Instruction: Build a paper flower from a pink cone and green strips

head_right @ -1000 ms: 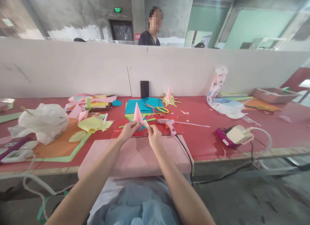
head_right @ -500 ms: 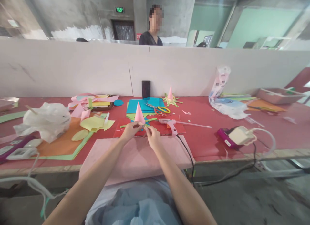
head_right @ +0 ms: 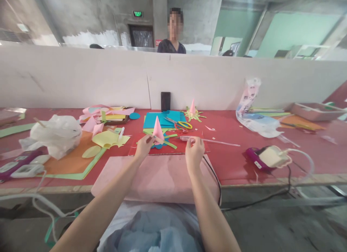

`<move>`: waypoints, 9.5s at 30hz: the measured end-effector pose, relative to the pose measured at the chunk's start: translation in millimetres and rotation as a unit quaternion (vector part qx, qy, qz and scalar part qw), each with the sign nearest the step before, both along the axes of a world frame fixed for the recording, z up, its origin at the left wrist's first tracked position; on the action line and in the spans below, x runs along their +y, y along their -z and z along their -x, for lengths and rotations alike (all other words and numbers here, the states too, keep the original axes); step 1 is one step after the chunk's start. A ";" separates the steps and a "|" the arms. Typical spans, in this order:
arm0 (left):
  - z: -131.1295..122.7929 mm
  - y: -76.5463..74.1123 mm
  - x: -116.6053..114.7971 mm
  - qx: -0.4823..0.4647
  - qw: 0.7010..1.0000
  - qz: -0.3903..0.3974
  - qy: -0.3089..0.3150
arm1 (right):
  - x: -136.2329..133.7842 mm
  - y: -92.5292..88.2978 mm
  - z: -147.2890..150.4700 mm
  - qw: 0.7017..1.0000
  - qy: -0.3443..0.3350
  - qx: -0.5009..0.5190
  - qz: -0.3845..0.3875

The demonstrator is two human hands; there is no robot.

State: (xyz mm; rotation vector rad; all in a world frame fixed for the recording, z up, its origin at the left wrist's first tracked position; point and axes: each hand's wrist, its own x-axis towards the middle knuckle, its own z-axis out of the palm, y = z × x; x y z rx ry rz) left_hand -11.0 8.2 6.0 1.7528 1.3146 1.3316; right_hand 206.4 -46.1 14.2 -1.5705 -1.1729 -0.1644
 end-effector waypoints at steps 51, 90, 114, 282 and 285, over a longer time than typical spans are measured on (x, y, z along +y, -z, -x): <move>4.5 -6.5 -0.4 0.043 0.986 0.091 -0.130 | -0.7 20.2 20.9 0.967 -0.070 -0.112 0.219; 5.7 4.3 5.0 0.066 0.987 0.097 -0.113 | 3.2 22.7 16.3 0.969 -0.061 -0.179 0.162; 3.2 -7.1 -2.8 0.041 0.991 0.074 -0.104 | 2.1 15.2 -12.1 0.981 0.105 0.069 0.147; 2.9 7.0 4.4 0.217 0.974 0.049 -0.044 | -13.5 15.2 94.2 0.872 -0.128 -0.354 0.314; 2.6 7.6 4.3 0.216 0.974 0.050 -0.044 | -14.0 14.0 94.8 0.870 -0.132 -0.359 0.310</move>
